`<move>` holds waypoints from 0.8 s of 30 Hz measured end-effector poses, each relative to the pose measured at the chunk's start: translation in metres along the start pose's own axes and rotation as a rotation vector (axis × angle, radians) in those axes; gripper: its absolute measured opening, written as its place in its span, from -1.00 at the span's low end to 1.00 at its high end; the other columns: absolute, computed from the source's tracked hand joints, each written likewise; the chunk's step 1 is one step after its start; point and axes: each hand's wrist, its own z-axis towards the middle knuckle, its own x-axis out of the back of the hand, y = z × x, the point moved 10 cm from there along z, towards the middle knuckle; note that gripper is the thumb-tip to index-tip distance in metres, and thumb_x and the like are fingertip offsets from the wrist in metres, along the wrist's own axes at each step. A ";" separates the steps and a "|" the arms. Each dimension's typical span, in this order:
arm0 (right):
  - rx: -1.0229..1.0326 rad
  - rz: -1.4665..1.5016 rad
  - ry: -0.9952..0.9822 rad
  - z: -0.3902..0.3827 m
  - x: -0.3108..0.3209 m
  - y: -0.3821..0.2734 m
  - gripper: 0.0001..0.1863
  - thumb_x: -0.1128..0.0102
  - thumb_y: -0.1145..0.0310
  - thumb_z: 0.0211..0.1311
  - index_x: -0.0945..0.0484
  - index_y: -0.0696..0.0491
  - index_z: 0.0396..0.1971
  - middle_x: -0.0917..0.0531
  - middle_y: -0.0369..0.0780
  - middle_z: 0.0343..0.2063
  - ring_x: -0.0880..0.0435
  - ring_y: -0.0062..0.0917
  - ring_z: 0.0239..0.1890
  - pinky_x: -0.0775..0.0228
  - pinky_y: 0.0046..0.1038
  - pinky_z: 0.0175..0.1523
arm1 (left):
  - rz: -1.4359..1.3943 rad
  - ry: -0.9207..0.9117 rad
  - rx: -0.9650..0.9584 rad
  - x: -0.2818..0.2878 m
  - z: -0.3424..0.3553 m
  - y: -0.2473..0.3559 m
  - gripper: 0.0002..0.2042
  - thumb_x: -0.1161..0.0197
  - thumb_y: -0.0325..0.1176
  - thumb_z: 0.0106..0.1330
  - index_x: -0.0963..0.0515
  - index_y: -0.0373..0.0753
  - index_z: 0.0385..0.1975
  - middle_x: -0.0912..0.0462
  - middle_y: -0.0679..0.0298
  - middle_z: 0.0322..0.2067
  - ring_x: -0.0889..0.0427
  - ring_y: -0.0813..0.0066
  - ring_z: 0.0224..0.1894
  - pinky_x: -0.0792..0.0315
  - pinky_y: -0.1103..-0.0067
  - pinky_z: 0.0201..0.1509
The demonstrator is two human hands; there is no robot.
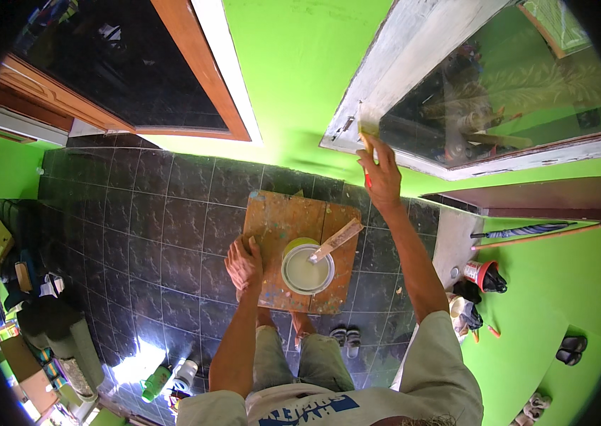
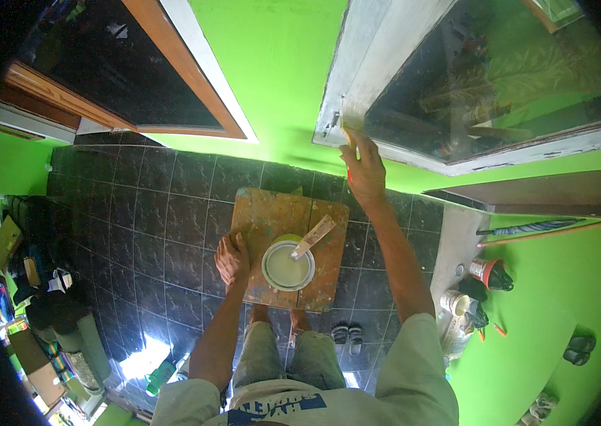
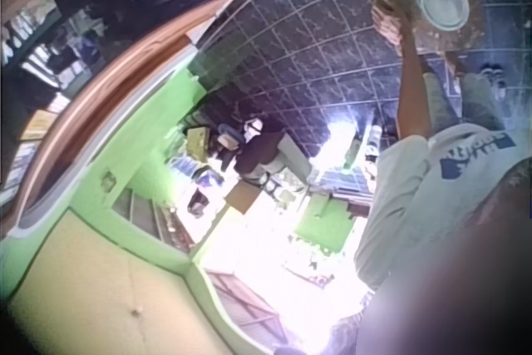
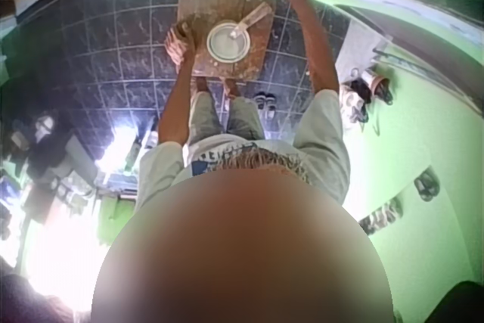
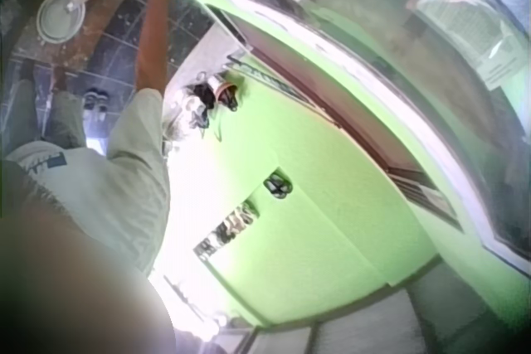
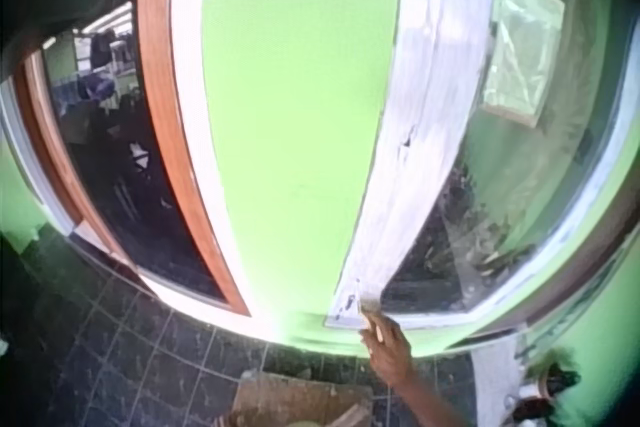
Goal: The person paints a white window frame using a paintbrush and a small paint can. They repeatedly dip the brush into the paint and apply it to the frame, occasionally moving a wooden stool to reposition the paint can.
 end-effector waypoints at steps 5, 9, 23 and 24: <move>-0.127 0.081 -0.197 -0.021 -0.029 0.018 -0.74 -0.42 0.48 0.18 -0.67 0.00 -0.11 -0.61 -0.25 0.09 -0.62 -0.24 0.08 -0.60 -0.23 0.08 | 0.025 -0.007 0.010 -0.003 -0.002 -0.003 -0.71 -0.13 -0.07 0.51 -0.55 -0.14 -0.04 -0.69 0.13 -0.14 -0.65 0.06 -0.06 -0.45 0.18 0.01; -0.124 0.045 -0.103 0.012 0.018 0.020 -0.69 -0.40 0.51 0.19 -0.70 -0.03 -0.05 -0.61 -0.25 0.11 -0.63 -0.24 0.08 -0.58 -0.23 0.10 | 0.013 -0.012 0.002 -0.004 -0.001 -0.002 -0.72 -0.14 -0.09 0.50 -0.56 -0.15 -0.05 -0.69 0.12 -0.13 -0.65 0.06 -0.06 -0.46 0.18 0.01; -0.237 0.221 0.138 -0.004 0.054 0.014 -0.76 -0.34 0.55 0.28 -0.65 0.06 -0.06 -0.65 -0.11 0.04 -0.69 -0.19 0.04 -0.60 -0.29 0.06 | -0.022 -0.026 0.012 0.003 0.001 0.003 -0.71 -0.13 -0.07 0.51 -0.55 -0.13 -0.01 -0.69 0.15 -0.11 -0.65 0.08 -0.03 -0.44 0.20 0.04; -0.274 0.223 0.089 -0.010 0.042 0.015 -0.78 -0.34 0.51 0.30 -0.65 0.05 -0.07 -0.64 -0.10 0.05 -0.70 -0.18 0.04 -0.61 -0.28 0.05 | -0.013 -0.017 0.017 0.002 0.000 0.001 -0.70 -0.13 -0.07 0.51 -0.55 -0.14 -0.01 -0.69 0.15 -0.11 -0.65 0.08 -0.03 -0.44 0.20 0.04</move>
